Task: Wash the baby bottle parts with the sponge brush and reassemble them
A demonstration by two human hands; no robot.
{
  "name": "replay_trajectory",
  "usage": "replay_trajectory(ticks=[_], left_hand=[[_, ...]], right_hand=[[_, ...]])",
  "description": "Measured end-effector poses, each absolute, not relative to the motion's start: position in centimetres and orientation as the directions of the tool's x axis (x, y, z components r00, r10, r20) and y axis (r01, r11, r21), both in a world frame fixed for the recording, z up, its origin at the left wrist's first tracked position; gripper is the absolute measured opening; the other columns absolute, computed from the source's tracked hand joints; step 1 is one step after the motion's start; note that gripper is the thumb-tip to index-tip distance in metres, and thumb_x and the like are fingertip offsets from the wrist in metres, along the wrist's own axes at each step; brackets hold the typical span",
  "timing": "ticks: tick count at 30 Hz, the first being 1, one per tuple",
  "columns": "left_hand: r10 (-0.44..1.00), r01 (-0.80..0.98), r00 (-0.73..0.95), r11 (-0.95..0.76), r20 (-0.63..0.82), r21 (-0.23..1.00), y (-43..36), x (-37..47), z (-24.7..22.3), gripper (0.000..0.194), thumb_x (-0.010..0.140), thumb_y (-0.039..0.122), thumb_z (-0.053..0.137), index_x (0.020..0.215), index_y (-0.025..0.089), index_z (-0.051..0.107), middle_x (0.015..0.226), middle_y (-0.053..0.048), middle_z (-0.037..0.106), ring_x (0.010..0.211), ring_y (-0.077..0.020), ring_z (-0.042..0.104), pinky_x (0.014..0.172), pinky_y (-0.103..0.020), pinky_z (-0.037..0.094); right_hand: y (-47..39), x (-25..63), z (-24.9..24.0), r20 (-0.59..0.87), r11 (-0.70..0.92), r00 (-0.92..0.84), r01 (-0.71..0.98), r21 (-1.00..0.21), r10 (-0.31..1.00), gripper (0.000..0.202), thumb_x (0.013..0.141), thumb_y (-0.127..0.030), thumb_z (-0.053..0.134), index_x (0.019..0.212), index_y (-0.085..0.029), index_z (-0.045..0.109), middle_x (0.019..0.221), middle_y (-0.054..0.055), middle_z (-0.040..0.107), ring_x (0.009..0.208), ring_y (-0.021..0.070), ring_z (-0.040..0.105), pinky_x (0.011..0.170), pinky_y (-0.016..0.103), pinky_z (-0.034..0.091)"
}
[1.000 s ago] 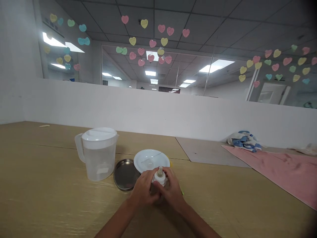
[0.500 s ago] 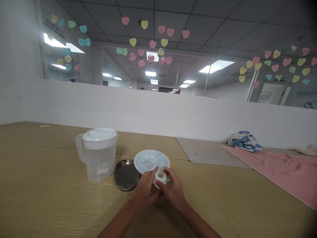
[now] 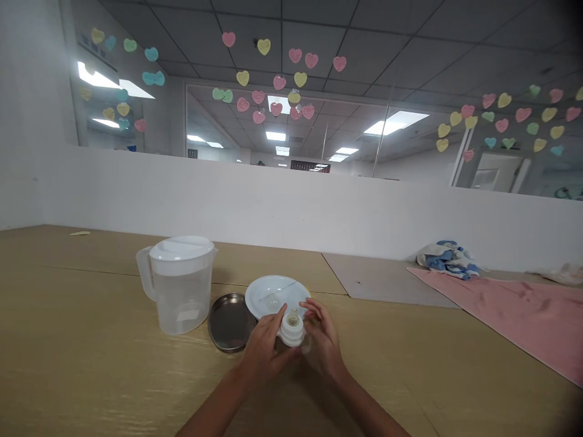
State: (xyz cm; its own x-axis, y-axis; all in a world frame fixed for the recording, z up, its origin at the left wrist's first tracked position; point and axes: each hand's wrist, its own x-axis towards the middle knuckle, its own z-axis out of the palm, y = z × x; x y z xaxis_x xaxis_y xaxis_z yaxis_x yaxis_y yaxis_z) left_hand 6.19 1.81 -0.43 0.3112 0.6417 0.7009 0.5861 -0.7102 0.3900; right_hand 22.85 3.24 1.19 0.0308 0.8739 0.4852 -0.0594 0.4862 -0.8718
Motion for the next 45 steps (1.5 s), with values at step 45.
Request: replay_trajectory(ticks=[45], left_hand=[[0.598, 0.605, 0.348, -0.732, 0.722, 0.314, 1.8, 6.3, -0.1, 0.078, 0.082, 0.05, 0.05, 0.143, 0.017, 0.015, 0.113, -0.013, 0.061, 0.1, -0.0259, 0.057, 0.084, -0.04, 0.047]], right_hand=[[2.7, 21.9, 2.0, 0.631, 0.654, 0.252, -0.011, -0.756, 0.734, 0.045, 0.068, -0.029, 0.07, 0.108, -0.02, 0.051, 0.108, 0.01, 0.062, 0.099, 0.0226, 0.06, 0.084, 0.037, 0.051]])
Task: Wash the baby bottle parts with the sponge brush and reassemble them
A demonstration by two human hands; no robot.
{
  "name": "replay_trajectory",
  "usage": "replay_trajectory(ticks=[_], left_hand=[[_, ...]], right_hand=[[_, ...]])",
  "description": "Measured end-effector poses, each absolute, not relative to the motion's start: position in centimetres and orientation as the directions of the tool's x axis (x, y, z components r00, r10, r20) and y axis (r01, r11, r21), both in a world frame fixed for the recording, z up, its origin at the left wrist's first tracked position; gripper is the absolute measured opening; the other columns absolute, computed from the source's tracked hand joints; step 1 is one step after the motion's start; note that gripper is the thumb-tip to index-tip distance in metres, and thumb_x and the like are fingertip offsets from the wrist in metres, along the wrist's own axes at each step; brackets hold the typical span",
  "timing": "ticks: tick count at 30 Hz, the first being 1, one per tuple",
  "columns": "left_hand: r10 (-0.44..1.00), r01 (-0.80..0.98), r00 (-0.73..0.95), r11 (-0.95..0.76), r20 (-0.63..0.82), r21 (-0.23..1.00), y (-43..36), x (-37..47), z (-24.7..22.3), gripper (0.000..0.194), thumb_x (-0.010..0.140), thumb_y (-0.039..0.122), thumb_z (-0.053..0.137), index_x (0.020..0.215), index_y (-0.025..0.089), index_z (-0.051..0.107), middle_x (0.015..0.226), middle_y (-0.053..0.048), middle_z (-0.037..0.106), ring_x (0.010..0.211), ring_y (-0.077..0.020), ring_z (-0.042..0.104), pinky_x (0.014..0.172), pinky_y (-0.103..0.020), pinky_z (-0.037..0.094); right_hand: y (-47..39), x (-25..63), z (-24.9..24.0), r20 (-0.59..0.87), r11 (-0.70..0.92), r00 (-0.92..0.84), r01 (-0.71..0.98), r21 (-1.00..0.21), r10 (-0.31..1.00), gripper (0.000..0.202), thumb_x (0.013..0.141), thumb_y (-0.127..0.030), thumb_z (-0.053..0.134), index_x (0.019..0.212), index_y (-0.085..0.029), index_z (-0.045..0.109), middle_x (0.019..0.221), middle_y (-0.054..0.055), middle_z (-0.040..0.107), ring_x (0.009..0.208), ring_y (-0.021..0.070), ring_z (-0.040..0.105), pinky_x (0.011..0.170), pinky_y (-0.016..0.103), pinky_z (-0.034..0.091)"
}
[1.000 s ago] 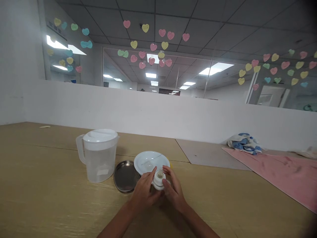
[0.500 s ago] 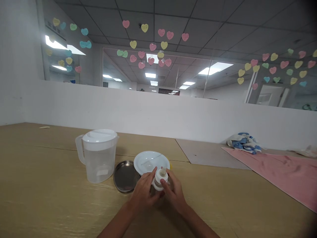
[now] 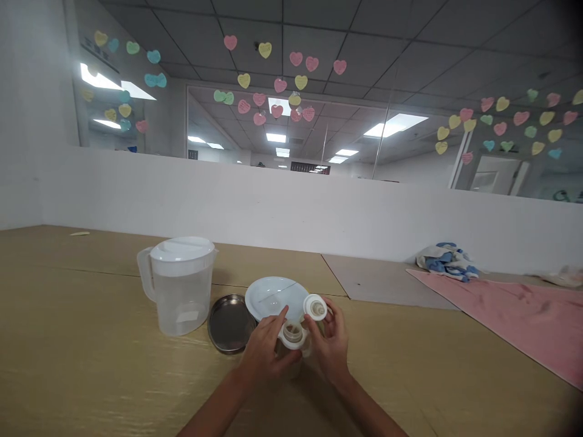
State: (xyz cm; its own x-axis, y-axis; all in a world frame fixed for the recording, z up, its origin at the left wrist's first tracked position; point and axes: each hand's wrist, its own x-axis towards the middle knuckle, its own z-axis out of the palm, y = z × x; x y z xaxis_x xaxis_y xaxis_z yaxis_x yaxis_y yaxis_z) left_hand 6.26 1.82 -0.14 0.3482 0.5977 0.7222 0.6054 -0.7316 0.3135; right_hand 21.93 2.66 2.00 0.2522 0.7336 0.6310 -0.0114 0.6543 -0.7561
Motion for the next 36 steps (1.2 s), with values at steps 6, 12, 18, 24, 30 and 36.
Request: replay_trajectory(ticks=[6, 12, 18, 24, 30, 36], left_hand=[[0.61, 0.614, 0.341, -0.721, 0.716, 0.322, 1.8, 6.2, -0.1, 0.077, 0.081, 0.054, 0.05, 0.142, 0.016, 0.021, 0.11, -0.014, 0.062, 0.1, -0.0263, 0.057, 0.084, -0.04, 0.048], [0.618, 0.616, 0.339, -0.716, 0.709, 0.33, 2.0, 6.2, -0.4, 0.076, 0.082, 0.056, 0.047, 0.141, 0.016, 0.023, 0.11, -0.015, 0.061, 0.101, -0.0271, 0.056, 0.085, -0.042, 0.047], [0.619, 0.615, 0.344, -0.717, 0.706, 0.328, 1.8, 6.2, -0.1, 0.075, 0.082, 0.056, 0.047, 0.141, 0.015, 0.025, 0.109, -0.015, 0.061, 0.1, -0.0268, 0.057, 0.084, -0.042, 0.047], [0.615, 0.604, 0.347, -0.724, 0.709, 0.333, 1.8, 6.2, 0.0, 0.075, 0.081, 0.054, 0.049, 0.141, 0.016, 0.024, 0.109, -0.014, 0.062, 0.1, -0.0261, 0.057, 0.086, -0.041, 0.046], [0.607, 0.608, 0.351, -0.727, 0.713, 0.319, 1.9, 6.2, 0.0, 0.074, 0.081, 0.052, 0.05, 0.141, 0.016, 0.025, 0.11, -0.014, 0.061, 0.101, -0.0261, 0.057, 0.085, -0.04, 0.047], [0.61, 0.609, 0.358, -0.726, 0.707, 0.318, 1.8, 6.2, 0.0, 0.073, 0.082, 0.053, 0.049, 0.141, 0.017, 0.024, 0.109, -0.013, 0.062, 0.1, -0.0263, 0.056, 0.086, -0.041, 0.046]], right_hand=[[2.9, 21.9, 3.0, 0.669, 0.734, 0.436, 0.028, -0.678, 0.601, 0.045, 0.066, -0.027, 0.072, 0.102, -0.02, 0.046, 0.099, 0.006, 0.057, 0.092, 0.0187, 0.059, 0.08, 0.034, 0.049], [2.4, 22.0, 4.0, 0.665, 0.752, 0.514, 0.056, -0.656, 0.542, 0.045, 0.067, -0.031, 0.071, 0.102, -0.022, 0.044, 0.1, 0.006, 0.052, 0.093, 0.0188, 0.056, 0.083, 0.035, 0.047], [2.7, 22.4, 4.1, 0.653, 0.729, 0.516, 0.077, -0.68, 0.554, 0.048, 0.067, -0.035, 0.07, 0.104, -0.021, 0.043, 0.104, 0.008, 0.05, 0.097, 0.0213, 0.053, 0.089, 0.039, 0.044], [3.8, 23.3, 4.1, 0.6, 0.681, 0.464, -0.009, -0.732, 0.652, 0.048, 0.068, -0.035, 0.069, 0.106, -0.021, 0.042, 0.101, 0.007, 0.053, 0.096, 0.0191, 0.055, 0.088, 0.036, 0.045], [4.0, 23.1, 4.0, 0.595, 0.664, 0.38, -0.073, -0.744, 0.709, 0.047, 0.068, -0.037, 0.07, 0.103, -0.023, 0.042, 0.1, 0.005, 0.055, 0.094, 0.018, 0.057, 0.081, 0.031, 0.049], [4.1, 23.0, 3.5, 0.573, 0.6, 0.212, -0.097, -0.794, 0.792, 0.047, 0.067, -0.036, 0.071, 0.102, -0.023, 0.042, 0.096, 0.004, 0.056, 0.092, 0.0181, 0.059, 0.082, 0.033, 0.05]])
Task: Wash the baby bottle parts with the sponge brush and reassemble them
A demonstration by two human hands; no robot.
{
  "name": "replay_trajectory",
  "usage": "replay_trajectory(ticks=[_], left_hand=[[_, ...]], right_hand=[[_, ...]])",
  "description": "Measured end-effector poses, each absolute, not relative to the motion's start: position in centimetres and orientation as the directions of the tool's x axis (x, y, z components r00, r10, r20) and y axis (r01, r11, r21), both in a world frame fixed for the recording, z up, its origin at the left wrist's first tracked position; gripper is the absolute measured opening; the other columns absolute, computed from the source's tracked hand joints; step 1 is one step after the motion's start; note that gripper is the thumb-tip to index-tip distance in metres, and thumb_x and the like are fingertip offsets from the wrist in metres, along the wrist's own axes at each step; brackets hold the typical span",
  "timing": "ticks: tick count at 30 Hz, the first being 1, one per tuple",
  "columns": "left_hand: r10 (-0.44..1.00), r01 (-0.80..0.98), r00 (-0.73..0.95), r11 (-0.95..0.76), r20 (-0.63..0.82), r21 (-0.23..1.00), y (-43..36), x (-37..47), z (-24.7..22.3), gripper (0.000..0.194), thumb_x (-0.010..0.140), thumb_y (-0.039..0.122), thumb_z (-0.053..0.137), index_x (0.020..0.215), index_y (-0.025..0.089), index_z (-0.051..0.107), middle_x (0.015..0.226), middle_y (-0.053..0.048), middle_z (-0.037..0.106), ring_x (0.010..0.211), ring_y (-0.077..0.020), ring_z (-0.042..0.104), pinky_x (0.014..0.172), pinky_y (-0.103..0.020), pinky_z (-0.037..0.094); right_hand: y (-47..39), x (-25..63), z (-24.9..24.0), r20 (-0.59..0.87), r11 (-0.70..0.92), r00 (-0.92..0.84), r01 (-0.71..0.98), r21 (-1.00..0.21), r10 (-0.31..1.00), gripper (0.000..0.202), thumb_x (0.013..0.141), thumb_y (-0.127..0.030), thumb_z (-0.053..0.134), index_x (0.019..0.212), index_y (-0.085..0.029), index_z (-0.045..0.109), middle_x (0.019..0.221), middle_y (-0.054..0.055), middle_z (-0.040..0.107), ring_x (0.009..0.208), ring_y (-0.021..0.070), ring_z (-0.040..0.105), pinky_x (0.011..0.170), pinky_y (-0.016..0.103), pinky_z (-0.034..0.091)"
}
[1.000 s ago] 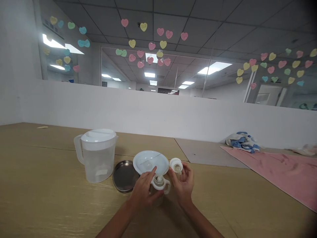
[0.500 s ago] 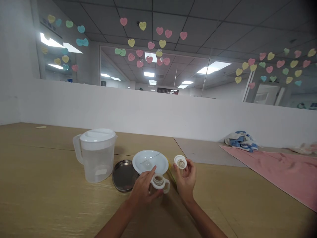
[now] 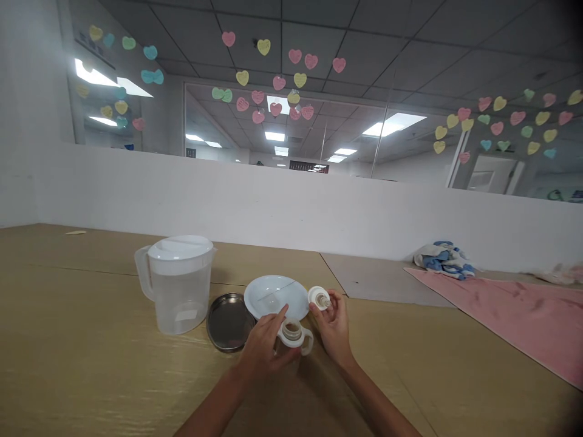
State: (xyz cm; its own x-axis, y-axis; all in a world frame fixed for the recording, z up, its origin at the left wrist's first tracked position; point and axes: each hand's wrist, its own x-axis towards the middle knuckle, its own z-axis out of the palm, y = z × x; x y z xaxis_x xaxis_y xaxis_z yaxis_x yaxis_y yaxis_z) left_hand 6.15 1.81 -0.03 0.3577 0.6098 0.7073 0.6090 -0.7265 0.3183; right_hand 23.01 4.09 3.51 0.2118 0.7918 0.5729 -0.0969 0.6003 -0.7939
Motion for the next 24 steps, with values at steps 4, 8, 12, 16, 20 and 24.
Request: replay_trajectory(ticks=[4, 8, 12, 16, 20, 24], left_hand=[[0.607, 0.609, 0.359, -0.728, 0.709, 0.315, 1.9, 6.1, -0.1, 0.073, 0.082, 0.053, 0.049, 0.141, 0.017, 0.025, 0.109, -0.013, 0.062, 0.1, -0.026, 0.057, 0.085, -0.041, 0.047], [0.599, 0.608, 0.361, -0.733, 0.715, 0.307, 1.9, 6.1, 0.0, 0.074, 0.081, 0.053, 0.05, 0.14, 0.015, 0.026, 0.109, -0.014, 0.062, 0.099, -0.0262, 0.057, 0.085, -0.041, 0.047], [0.609, 0.606, 0.365, -0.73, 0.704, 0.317, 1.8, 6.2, 0.2, 0.073, 0.082, 0.054, 0.049, 0.14, 0.014, 0.027, 0.108, -0.014, 0.062, 0.099, -0.0263, 0.057, 0.085, -0.041, 0.047], [0.623, 0.612, 0.361, -0.72, 0.694, 0.328, 1.7, 6.1, 0.1, 0.073, 0.082, 0.054, 0.048, 0.14, 0.015, 0.027, 0.11, -0.015, 0.062, 0.099, -0.0265, 0.057, 0.086, -0.042, 0.046], [0.623, 0.613, 0.362, -0.72, 0.693, 0.327, 1.9, 6.1, -0.1, 0.075, 0.081, 0.055, 0.049, 0.141, 0.016, 0.025, 0.111, -0.015, 0.062, 0.099, -0.0266, 0.057, 0.086, -0.042, 0.046], [0.604, 0.61, 0.367, -0.731, 0.708, 0.307, 2.1, 6.1, -0.2, 0.075, 0.081, 0.054, 0.049, 0.141, 0.017, 0.024, 0.112, -0.015, 0.06, 0.101, -0.0271, 0.056, 0.086, -0.042, 0.046]], right_hand=[[4.2, 23.2, 3.5, 0.574, 0.594, 0.18, -0.076, -0.801, 0.799, 0.046, 0.068, -0.036, 0.07, 0.102, -0.023, 0.042, 0.098, 0.004, 0.057, 0.095, 0.0185, 0.059, 0.084, 0.035, 0.05], [4.0, 23.3, 3.5, 0.598, 0.61, 0.141, -0.062, -0.79, 0.789, 0.046, 0.068, -0.034, 0.07, 0.103, -0.024, 0.042, 0.098, 0.004, 0.058, 0.095, 0.0182, 0.058, 0.084, 0.034, 0.05], [3.7, 23.2, 3.6, 0.618, 0.625, 0.11, -0.053, -0.779, 0.779, 0.046, 0.068, -0.032, 0.071, 0.103, -0.023, 0.042, 0.097, 0.004, 0.059, 0.093, 0.0174, 0.058, 0.081, 0.031, 0.05], [3.2, 23.0, 4.0, 0.628, 0.634, 0.091, -0.051, -0.772, 0.773, 0.045, 0.068, -0.033, 0.07, 0.103, -0.023, 0.043, 0.097, 0.004, 0.059, 0.091, 0.0174, 0.059, 0.079, 0.03, 0.051], [3.1, 22.9, 4.0, 0.618, 0.622, 0.074, -0.054, -0.781, 0.783, 0.044, 0.069, -0.034, 0.07, 0.102, -0.023, 0.044, 0.094, 0.003, 0.059, 0.09, 0.0172, 0.059, 0.077, 0.029, 0.052], [3.5, 22.8, 3.2, 0.604, 0.604, 0.023, -0.065, -0.795, 0.797, 0.041, 0.07, -0.036, 0.068, 0.101, -0.023, 0.044, 0.092, 0.003, 0.058, 0.087, 0.0169, 0.059, 0.073, 0.029, 0.052]])
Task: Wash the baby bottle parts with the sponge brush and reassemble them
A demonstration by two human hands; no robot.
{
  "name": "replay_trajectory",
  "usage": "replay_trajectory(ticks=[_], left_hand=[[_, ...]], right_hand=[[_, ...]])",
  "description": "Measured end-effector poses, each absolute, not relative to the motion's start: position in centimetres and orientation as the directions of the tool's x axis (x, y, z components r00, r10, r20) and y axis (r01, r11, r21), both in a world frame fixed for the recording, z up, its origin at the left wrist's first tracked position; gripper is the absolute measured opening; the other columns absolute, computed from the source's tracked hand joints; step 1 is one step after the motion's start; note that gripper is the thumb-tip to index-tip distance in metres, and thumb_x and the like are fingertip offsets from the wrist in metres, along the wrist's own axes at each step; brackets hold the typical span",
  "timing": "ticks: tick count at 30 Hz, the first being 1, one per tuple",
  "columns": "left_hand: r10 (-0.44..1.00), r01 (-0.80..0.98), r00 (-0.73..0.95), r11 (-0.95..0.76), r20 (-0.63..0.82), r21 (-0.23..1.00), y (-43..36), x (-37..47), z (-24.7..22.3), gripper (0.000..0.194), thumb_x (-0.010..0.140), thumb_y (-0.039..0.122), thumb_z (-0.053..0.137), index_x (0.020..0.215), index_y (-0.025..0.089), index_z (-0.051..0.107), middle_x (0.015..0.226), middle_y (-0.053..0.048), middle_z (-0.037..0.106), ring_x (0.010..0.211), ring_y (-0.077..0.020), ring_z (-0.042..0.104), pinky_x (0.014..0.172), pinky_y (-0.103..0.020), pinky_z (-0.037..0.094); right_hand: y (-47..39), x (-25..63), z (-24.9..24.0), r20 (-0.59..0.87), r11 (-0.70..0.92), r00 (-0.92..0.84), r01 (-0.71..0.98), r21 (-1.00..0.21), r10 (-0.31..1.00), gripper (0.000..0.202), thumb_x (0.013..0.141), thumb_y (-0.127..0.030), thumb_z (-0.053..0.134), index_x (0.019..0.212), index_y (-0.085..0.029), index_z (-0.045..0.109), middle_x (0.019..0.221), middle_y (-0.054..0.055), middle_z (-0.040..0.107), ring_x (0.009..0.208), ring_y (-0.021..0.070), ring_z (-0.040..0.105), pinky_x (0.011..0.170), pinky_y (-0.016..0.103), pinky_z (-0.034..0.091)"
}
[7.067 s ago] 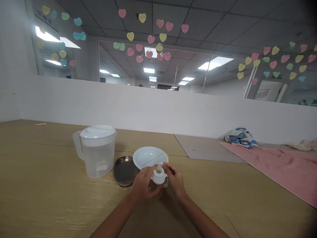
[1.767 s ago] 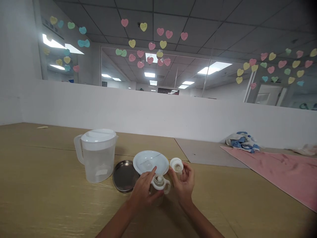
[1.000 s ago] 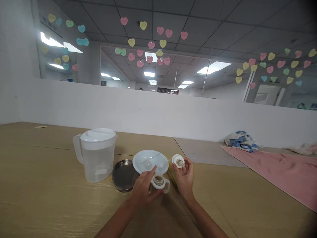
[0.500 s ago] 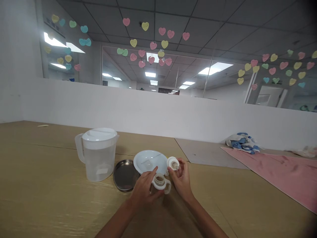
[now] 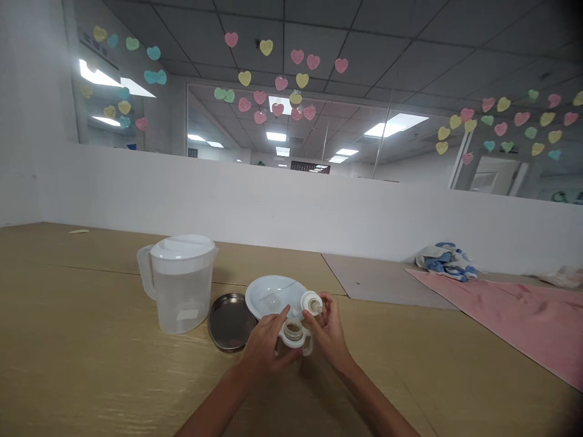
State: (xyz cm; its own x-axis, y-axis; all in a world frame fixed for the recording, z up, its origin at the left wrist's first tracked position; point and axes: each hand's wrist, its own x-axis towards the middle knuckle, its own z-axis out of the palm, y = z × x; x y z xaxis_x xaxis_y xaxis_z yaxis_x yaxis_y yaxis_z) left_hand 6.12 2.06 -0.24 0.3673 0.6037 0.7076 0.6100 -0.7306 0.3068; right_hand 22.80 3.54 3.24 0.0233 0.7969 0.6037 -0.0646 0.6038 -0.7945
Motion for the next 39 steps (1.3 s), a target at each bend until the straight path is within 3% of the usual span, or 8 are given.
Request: replay_trajectory(ticks=[18, 24, 28, 33, 39], left_hand=[[0.587, 0.627, 0.36, -0.728, 0.725, 0.279, 1.9, 6.1, 0.0, 0.071, 0.08, 0.054, 0.051, 0.138, 0.017, 0.031, 0.112, -0.015, 0.061, 0.1, -0.0262, 0.058, 0.084, -0.039, 0.048], [0.588, 0.628, 0.374, -0.73, 0.717, 0.27, 1.9, 6.1, 0.0, 0.07, 0.081, 0.053, 0.05, 0.137, 0.017, 0.032, 0.115, -0.015, 0.061, 0.102, -0.0262, 0.057, 0.084, -0.04, 0.048], [0.591, 0.632, 0.376, -0.727, 0.714, 0.269, 1.9, 6.0, 0.0, 0.069, 0.081, 0.054, 0.051, 0.137, 0.017, 0.032, 0.114, -0.014, 0.061, 0.102, -0.026, 0.058, 0.084, -0.04, 0.048], [0.595, 0.634, 0.384, -0.726, 0.706, 0.267, 1.8, 6.0, 0.2, 0.069, 0.081, 0.054, 0.05, 0.134, 0.013, 0.036, 0.113, -0.016, 0.062, 0.101, -0.0267, 0.058, 0.084, -0.041, 0.048], [0.595, 0.63, 0.378, -0.727, 0.709, 0.274, 1.8, 6.0, 0.2, 0.069, 0.081, 0.055, 0.049, 0.135, 0.016, 0.035, 0.111, -0.014, 0.062, 0.1, -0.0259, 0.058, 0.084, -0.04, 0.048]], right_hand=[[4.5, 22.8, 1.8, 0.505, 0.498, -0.085, -0.094, -0.862, 0.859, 0.037, 0.071, -0.037, 0.068, 0.097, -0.022, 0.046, 0.088, 0.002, 0.06, 0.086, 0.0173, 0.059, 0.08, 0.033, 0.048], [4.9, 23.1, 1.4, 0.469, 0.468, -0.094, -0.039, -0.883, 0.878, 0.043, 0.071, -0.037, 0.068, 0.106, -0.022, 0.05, 0.113, 0.007, 0.058, 0.104, 0.0209, 0.056, 0.092, 0.035, 0.044], [5.3, 23.4, 1.1, 0.482, 0.483, -0.033, 0.004, -0.876, 0.875, 0.047, 0.067, -0.037, 0.07, 0.108, -0.021, 0.052, 0.117, 0.008, 0.056, 0.105, 0.0232, 0.055, 0.092, 0.038, 0.045], [5.3, 23.5, 1.4, 0.465, 0.455, 0.085, 0.118, -0.883, 0.881, 0.045, 0.062, -0.039, 0.073, 0.099, -0.019, 0.059, 0.105, 0.009, 0.062, 0.096, 0.0253, 0.058, 0.082, 0.038, 0.049], [4.7, 23.2, 2.2, 0.386, 0.386, 0.18, 0.04, -0.922, 0.905, 0.046, 0.063, -0.043, 0.071, 0.099, -0.018, 0.056, 0.097, 0.008, 0.063, 0.087, 0.0223, 0.06, 0.07, 0.033, 0.052]])
